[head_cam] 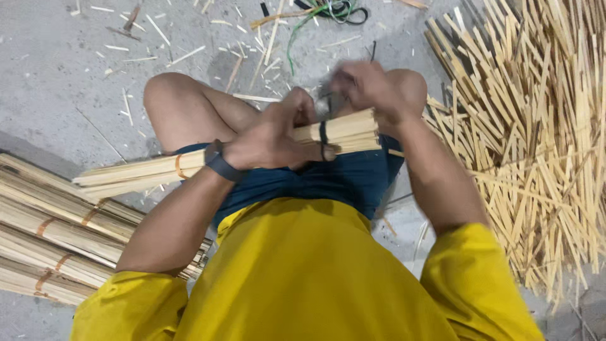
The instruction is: The person gathers loose bamboo strips from a pile on the floor, aligns them into a bundle, and secures the bundle with plastic ties. The person repeats this process multiple times, creating several finished bundles.
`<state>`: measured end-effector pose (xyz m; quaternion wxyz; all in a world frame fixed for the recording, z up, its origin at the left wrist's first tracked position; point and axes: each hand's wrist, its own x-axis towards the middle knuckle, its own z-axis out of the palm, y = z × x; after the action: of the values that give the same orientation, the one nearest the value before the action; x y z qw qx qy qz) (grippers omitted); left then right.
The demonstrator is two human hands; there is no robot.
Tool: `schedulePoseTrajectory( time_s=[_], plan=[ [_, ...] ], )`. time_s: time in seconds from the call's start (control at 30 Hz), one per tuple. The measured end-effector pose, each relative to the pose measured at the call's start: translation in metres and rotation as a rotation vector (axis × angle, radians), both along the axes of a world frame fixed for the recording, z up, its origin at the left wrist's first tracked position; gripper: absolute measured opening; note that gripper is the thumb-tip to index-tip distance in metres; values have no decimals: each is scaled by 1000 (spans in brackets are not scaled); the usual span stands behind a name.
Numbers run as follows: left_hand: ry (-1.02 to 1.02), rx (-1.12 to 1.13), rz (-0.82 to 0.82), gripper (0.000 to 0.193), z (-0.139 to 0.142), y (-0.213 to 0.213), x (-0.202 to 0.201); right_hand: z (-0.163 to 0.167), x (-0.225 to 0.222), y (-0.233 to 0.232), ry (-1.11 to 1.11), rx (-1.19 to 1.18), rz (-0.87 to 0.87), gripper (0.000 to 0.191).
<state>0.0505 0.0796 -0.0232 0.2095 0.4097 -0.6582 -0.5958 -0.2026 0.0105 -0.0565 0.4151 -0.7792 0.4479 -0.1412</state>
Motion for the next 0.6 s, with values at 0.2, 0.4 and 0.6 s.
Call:
schedulePoseTrajectory(
  time_s=[0.2,0.4,0.6],
  plan=[
    [-50,-319,162,72,-26,-13,-16,77,37,14,429,-552,384,24],
    [-74,-517,312,53,-35,-25,-16,69,33,62,199,-390,-80,7],
    [-223,-489,387,66,-37,-39,-8,67,31,78,-37,-228,-361,15]
  ],
)
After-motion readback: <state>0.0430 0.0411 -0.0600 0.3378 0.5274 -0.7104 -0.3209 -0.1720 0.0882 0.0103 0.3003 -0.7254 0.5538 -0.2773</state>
